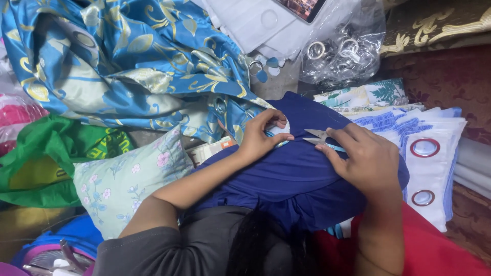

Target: Cutting holes in fabric and installing plastic eyelet rings to prepare curtains.

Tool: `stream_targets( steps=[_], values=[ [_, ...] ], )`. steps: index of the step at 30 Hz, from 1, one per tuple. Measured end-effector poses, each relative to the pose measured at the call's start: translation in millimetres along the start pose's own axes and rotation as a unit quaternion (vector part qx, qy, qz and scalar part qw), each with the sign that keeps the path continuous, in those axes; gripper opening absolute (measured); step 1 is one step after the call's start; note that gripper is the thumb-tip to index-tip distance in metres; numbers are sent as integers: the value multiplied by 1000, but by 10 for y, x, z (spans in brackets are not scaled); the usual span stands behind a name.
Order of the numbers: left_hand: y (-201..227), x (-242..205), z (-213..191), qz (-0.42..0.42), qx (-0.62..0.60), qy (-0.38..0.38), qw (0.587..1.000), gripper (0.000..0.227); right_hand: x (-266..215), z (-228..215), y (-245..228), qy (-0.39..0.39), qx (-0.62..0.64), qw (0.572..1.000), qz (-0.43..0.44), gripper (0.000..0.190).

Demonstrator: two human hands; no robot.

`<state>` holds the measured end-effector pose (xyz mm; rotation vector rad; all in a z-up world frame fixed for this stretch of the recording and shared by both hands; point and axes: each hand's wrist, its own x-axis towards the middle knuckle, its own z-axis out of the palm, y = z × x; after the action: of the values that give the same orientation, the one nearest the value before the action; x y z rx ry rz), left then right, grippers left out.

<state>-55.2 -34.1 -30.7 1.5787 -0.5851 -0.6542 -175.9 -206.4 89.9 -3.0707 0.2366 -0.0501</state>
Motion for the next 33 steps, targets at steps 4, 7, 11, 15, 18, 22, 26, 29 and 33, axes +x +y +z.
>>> stream_targets(
  steps=[4,7,11,15,18,22,26,29,33],
  values=[
    [-4,-8,17,34,-2,19,999,28,142,-71,-90,-77,46,995,36,30],
    [-77,-20,64,57,10,18,998,13,175,-77,-91,-77,22,996,32,29],
    [-157,-26,62,32,-33,48,998,3,267,-101,-133,-95,22,995,17,29],
    [-125,-31,36,14,-56,46,997,7,394,-47,-148,-149,18,988,-19,25],
    [-130,-32,38,11,-54,49,997,9,541,28,-169,-195,15,980,-36,23],
    [-165,-30,48,5,-60,52,997,11,672,180,-208,-241,0,969,-52,17],
    [-162,-30,42,0,-59,49,997,13,778,174,-252,-289,4,955,-61,20],
    [-179,-29,40,-1,-63,43,997,13,818,186,-274,-306,2,950,-63,18],
    [-189,-29,42,-2,-69,41,997,14,838,244,-278,-303,-15,950,-72,15]
  ],
)
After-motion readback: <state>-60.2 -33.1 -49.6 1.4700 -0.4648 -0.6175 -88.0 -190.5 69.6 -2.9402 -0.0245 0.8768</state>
